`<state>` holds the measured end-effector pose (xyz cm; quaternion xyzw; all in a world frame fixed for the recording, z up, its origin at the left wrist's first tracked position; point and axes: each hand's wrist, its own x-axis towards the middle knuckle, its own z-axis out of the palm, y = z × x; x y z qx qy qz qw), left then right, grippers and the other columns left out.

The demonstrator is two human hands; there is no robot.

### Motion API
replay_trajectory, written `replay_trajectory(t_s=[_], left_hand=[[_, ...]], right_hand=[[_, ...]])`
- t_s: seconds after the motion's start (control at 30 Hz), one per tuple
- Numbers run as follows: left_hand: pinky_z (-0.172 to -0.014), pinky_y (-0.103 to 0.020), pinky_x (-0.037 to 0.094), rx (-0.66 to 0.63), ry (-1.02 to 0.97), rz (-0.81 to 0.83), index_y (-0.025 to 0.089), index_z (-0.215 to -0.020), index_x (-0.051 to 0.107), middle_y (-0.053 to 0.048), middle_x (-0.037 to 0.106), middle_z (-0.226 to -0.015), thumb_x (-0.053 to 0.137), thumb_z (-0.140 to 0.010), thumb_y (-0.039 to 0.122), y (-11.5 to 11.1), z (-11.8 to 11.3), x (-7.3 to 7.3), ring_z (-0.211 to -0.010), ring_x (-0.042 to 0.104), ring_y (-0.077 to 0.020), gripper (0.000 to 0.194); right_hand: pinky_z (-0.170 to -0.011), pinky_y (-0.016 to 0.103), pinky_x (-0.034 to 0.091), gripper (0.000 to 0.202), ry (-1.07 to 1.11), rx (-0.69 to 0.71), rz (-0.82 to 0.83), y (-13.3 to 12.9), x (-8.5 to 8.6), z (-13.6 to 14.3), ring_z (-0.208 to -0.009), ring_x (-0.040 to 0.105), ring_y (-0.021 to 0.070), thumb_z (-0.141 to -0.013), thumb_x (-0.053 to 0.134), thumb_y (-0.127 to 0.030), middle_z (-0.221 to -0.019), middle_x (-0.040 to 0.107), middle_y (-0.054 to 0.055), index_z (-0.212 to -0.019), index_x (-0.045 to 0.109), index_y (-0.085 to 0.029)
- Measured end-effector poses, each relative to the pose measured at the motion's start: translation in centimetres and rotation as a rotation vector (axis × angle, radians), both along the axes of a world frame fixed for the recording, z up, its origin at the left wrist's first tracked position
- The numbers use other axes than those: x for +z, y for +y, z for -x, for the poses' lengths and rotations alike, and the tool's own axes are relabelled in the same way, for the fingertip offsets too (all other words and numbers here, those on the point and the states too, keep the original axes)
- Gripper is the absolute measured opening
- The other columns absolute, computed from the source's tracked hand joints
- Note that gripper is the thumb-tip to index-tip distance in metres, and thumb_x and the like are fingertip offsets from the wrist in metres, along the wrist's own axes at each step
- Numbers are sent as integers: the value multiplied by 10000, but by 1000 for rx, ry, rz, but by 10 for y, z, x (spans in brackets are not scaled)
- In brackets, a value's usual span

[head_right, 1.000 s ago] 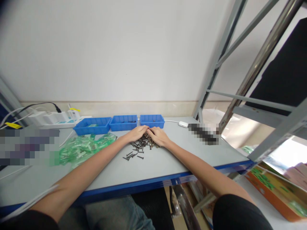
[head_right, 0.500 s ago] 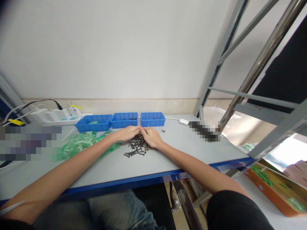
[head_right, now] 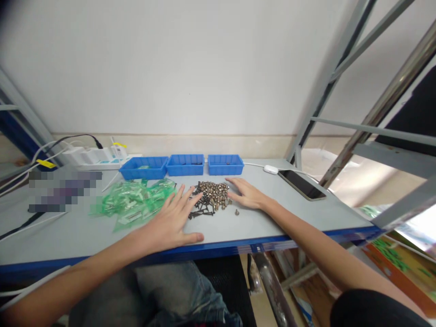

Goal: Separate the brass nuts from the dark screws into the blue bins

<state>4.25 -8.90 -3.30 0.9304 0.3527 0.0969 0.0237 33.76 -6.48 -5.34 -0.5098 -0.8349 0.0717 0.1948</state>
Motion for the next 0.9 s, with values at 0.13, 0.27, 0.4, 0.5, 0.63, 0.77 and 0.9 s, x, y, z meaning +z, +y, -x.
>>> replay_trajectory(t_s=[0.13,0.27,0.4,0.5,0.63,0.77,0.9], left_hand=[[-1038,-626,84,84,-18,53,263,-1433,79,-129,38,-1507,408,-660,774,21,-23,-8,-1356,-44,-380,983],[-1017,-652,71,146,7,124,290,-1431,68,-132,3,-1506,404,-614,809,37,-25,-6,-1345,-55,-409,1024],[-998,-662,97,220,28,158,287,-1431,75,-139,-47,-1502,420,-578,822,45,-17,-7,-1320,-75,-461,1065],[-1009,-621,144,275,35,169,265,-1430,110,-171,-28,-1497,428,-562,828,51,-13,-10,-1314,-2,-487,1082],[-1002,-583,203,319,39,178,263,-1426,124,-199,52,-1490,434,-554,830,55,-11,-10,-1307,96,-493,1085],[-1005,-550,225,338,36,154,259,-1418,153,-197,106,-1484,426,-563,827,55,-8,-2,-1314,121,-472,1062],[-1009,-559,199,424,69,156,213,-1424,140,-218,90,-1481,412,-542,848,59,-1,3,-1319,49,-477,1120]], right_hand=[[-1069,497,240,982,-37,113,19,-17,-2,16,-1336,215,314,-714,519,-663,-1455,204,196,-1432,127,-121],[-1077,524,183,1190,-139,135,3,-18,-4,24,-1358,75,357,-579,602,-719,-1476,53,233,-1439,57,-102],[-1072,529,183,1177,-108,184,-15,-3,-2,38,-1361,70,349,-573,604,-721,-1480,55,218,-1441,64,-138],[-1066,536,181,1162,-78,227,-25,9,0,54,-1357,90,353,-566,609,-721,-1476,84,218,-1437,100,-144],[-1058,531,197,1137,-59,284,-45,22,2,73,-1340,159,356,-569,607,-720,-1455,169,226,-1430,146,-139],[-1056,536,198,1134,-62,319,-65,29,1,83,-1334,181,354,-564,598,-733,-1450,194,216,-1431,150,-156],[-1065,528,181,1111,-87,315,-70,32,2,85,-1345,138,360,-576,575,-745,-1457,170,219,-1424,188,-142]])
